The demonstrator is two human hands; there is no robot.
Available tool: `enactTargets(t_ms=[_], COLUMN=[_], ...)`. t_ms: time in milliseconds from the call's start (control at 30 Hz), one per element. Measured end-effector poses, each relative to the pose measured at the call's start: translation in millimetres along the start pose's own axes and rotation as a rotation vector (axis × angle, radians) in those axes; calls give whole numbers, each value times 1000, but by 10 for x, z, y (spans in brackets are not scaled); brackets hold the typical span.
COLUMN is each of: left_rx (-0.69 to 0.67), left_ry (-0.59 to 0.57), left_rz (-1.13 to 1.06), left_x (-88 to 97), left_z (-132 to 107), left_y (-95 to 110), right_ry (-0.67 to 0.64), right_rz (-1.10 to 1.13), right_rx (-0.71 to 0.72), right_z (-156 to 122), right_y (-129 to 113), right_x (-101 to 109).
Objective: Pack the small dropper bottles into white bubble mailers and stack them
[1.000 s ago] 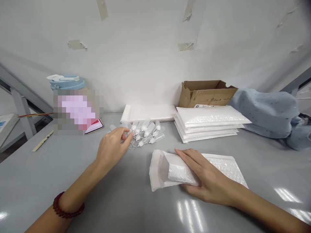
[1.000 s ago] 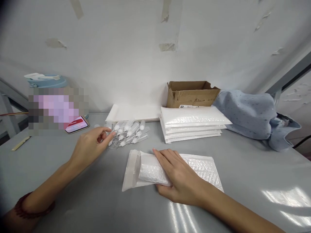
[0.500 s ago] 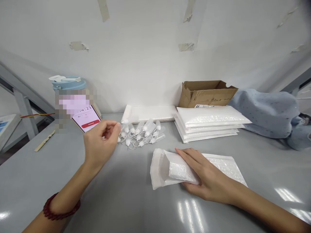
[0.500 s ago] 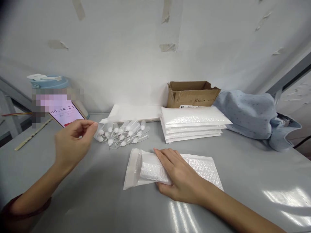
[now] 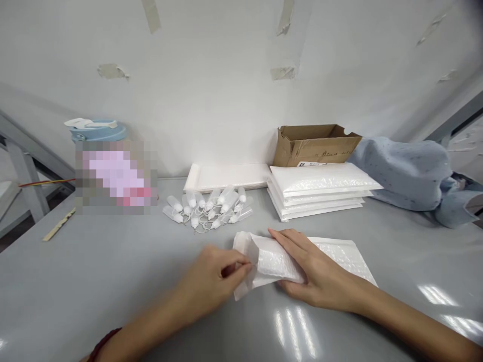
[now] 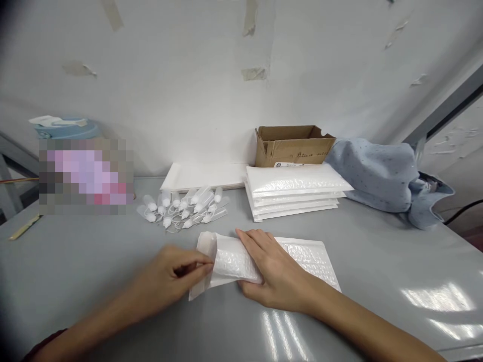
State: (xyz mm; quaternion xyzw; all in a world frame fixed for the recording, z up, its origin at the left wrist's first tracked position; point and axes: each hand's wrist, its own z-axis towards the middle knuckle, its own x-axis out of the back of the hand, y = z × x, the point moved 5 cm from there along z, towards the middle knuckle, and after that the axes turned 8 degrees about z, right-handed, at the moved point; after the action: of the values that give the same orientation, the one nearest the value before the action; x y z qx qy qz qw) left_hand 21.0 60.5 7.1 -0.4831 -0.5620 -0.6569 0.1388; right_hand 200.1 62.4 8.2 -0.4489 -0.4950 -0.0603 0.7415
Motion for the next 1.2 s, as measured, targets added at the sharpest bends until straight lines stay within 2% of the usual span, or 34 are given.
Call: enactTargets(t_ms=[67, 167, 267, 333, 400, 500, 633, 700, 800, 900, 967, 1100, 1200], left_rx=[-93, -265, -363, -400, -403, -352, -116, -4, 49, 14, -23, -80, -42], left_ry=[10, 84, 95, 121, 187, 358, 700, 789, 762, 662, 638, 711, 772], left_rz=[199, 433, 461, 463, 436, 326, 265, 294, 411, 489, 508, 530, 476], left_x=[-136, -273, -357, -345, -254, 13, 439, 551, 554, 460, 420, 453, 520], left_z=[-19, -86, -144, -163, -163, -143, -116, -85, 3, 80, 101, 86, 49], left_y=[58, 150, 203, 227, 232, 177, -64, -202, -348, -430, -448, -404, -369], right_ry=[-3, -16, -40, -50, -43, -24, -32, -42, -52, -49, -45, -44, -40], right_rz=[-33, -92, -117, -114, -115, -120, -110, -109, -114, -117, -119, -116, -112], right_rx=[44, 117, 153, 161, 164, 159, 139, 134, 135, 131, 129, 133, 125], right_z=[-5, -13, -19, -20, -19, -15, -10, -10, -16, -19, -18, -18, -19], right_y=[-37, -108, -145, -146, -138, -124, -117, -120, -126, -125, -124, -124, -110], right_x=[-8, -19, -41, -53, -53, -37, -26, -26, -27, -21, -17, -18, -17])
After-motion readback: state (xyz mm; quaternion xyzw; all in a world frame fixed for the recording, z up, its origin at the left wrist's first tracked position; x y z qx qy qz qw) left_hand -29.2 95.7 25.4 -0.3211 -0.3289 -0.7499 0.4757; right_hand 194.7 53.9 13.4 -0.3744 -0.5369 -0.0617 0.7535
